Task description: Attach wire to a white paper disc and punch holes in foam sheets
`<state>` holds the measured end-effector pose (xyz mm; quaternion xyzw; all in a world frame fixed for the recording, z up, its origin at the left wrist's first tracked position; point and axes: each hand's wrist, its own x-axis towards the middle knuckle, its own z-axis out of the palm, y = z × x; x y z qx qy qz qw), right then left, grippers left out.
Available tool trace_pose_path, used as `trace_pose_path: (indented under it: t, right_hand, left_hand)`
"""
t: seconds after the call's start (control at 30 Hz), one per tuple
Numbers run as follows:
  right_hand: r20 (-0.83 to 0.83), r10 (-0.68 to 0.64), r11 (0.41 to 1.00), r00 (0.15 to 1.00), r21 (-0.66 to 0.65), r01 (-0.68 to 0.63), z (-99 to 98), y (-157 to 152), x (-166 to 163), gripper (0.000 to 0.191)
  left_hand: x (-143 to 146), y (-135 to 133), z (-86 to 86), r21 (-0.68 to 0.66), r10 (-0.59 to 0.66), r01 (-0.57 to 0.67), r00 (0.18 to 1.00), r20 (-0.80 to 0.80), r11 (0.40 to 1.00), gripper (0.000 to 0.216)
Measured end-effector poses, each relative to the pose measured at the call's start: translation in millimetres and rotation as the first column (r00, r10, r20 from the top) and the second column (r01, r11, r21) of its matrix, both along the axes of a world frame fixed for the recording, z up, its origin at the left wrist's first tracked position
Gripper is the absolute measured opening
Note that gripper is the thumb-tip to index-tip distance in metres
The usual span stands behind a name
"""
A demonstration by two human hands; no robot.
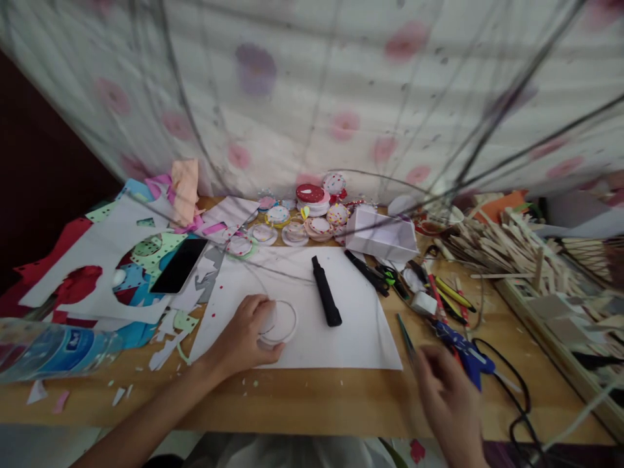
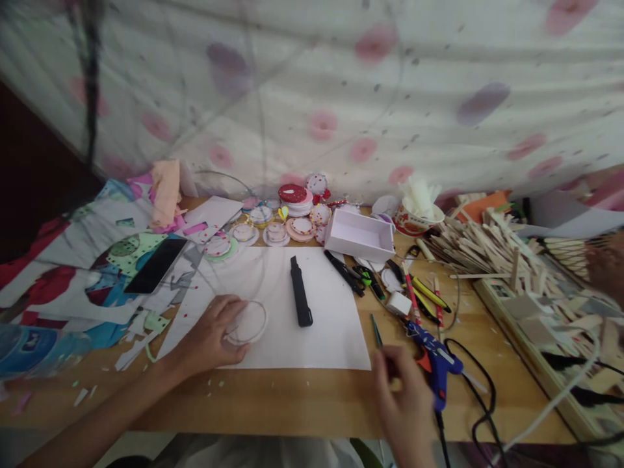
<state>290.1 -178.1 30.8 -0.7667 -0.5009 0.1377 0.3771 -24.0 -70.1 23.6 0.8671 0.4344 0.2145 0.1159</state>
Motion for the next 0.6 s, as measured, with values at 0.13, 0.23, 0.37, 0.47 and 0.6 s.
trace_pose_path:
  t: [0.13,0.23,0.37,0.47,0.6]
  right_hand:
    - [-0.575,0.338,0.938,0.745,0.139,-0.318,-6.4,49,-77,0.028]
    - [-0.791,0.445,0.865,0.42,0.259,-0.43,0.5,89,-123,0.036]
    - [-0.9,0.393,0.878,0.19,0.306,-0.368,7.5,124,-151,0.032]
    - [-0.921,0.355,0.903,0.163,0.293,-0.313,-0.2,135,-148,0.028]
    - [-0.957,0.285,0.92,0.056,0.256,-0.297,-15.5,138,-129,0.025]
  left_hand:
    - [5,10,23.0,0.17,0.049,-0.054,0.998,0.033,0.984,0.062]
    - [15,17,42.3,0.314,0.111,-0.114,0.993,0.029,0.942,0.067]
    - [27,24,46.7,0.41,0.13,-0.165,0.985,0.111,0.897,0.07]
    - [26,30,31.7,0.3,0.075,-0.135,0.976,0.205,0.944,0.09]
    - [12,40,1.4,-0.05,-0.094,0.138,0.855,0.51,0.989,0.094]
